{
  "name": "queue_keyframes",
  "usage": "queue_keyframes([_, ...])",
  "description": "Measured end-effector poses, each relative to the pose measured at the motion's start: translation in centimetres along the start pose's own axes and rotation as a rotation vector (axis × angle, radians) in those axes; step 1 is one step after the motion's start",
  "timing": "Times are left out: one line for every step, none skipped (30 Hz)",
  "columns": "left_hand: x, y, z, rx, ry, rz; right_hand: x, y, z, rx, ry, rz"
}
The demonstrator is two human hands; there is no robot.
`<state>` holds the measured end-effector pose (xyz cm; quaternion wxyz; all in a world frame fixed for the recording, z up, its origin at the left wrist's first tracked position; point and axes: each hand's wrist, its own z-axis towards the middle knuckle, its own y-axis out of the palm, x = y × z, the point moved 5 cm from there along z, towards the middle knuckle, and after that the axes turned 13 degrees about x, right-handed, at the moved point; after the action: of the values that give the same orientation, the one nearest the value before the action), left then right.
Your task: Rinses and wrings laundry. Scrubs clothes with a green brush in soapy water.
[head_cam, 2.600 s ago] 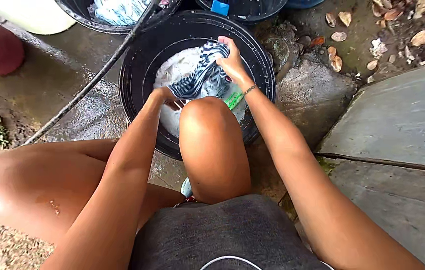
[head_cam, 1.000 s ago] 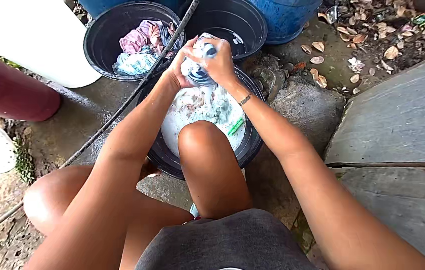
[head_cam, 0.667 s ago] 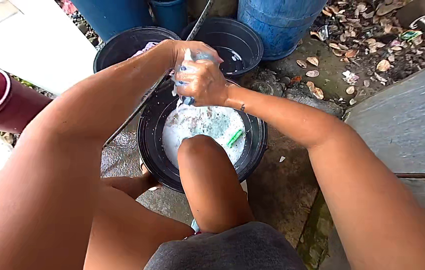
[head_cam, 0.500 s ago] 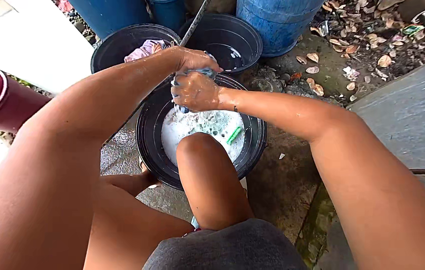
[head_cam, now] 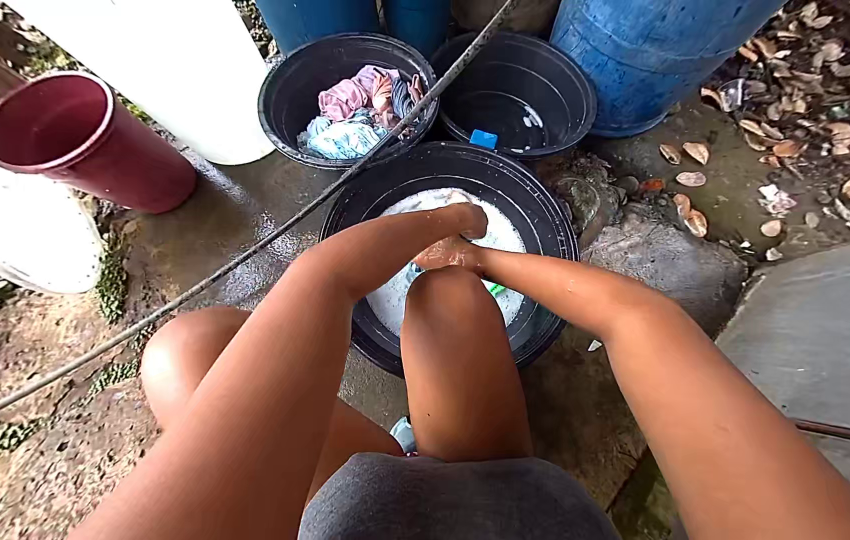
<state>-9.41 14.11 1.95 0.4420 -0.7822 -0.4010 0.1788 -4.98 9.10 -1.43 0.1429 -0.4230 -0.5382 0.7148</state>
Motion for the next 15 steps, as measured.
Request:
queue_keyframes([-0.3, 0.9, 0.2, -0.002, -0.021, -0.006, 0.1, 0.6, 0.0, -0.021, 0.051, 0.059])
queue_keyframes([-0.6, 1.6, 0.3, -0.007, -0.047, -0.013, -0.2, 0.9, -0.1, -0.025, 0.1, 0.096])
queue_keyframes([-0.9, 2.2, 0.3, -0.012, -0.078, -0.031, -0.5, 1.3, -0.4, -0.002, 0.154, 0.112])
queue_keyframes([-1.3, 2.7, 0.4, -0.009, -0.112, -0.056, -0.5, 2.1, -0.7, 0.055, 0.19, 0.097])
queue_keyframes([-1.8, 3.2, 0.5, 0.004, -0.147, -0.087, -1.0, 2.2, -0.7, 0.086, 0.227, 0.068])
queue_keyframes([-2.3, 3.6, 0.6, 0.026, -0.178, -0.121, -1.6, 1.9, -0.7, 0.095, 0.259, 0.044])
queue_keyframes([-2.9, 3.8, 0.5, 0.054, -0.199, -0.159, -1.7, 1.6, -0.8, 0.086, 0.243, 0.082])
queue_keyframes([-3.6, 4.1, 0.3, 0.083, -0.201, -0.206, -1.3, 1.8, -0.8, 0.086, 0.173, 0.146])
queue_keyframes([-4.7, 4.1, 0.3, 0.113, -0.182, -0.263, -0.5, 2.4, -0.6, 0.099, 0.065, 0.188])
queue_keyframes([-6.0, 4.2, 0.6, 0.139, -0.144, -0.316, -0.3, 2.9, 0.3, 0.115, -0.06, 0.142])
queue_keyframes([-7.6, 4.3, 1.0, 0.151, -0.102, -0.348, -0.4, 3.4, 1.2, 0.19, -0.252, 0.002])
queue_keyframes([-9.3, 4.4, 1.1, 0.148, -0.076, -0.366, -0.7, 3.9, 1.4, 0.325, -0.487, -0.134])
queue_keyframes([-11.1, 4.1, 1.0, 0.148, -0.071, -0.386, -0.8, 3.8, 1.2, 0.407, -0.623, -0.19])
queue_keyframes([-13.1, 3.6, 0.5, 0.151, -0.089, -0.413, -0.9, 3.4, 0.6, 0.414, -0.647, -0.227])
queue_keyframes([-15.0, 2.9, -0.2, 0.154, -0.132, -0.46, -0.6, 3.1, -0.2, 0.435, -0.599, -0.217])
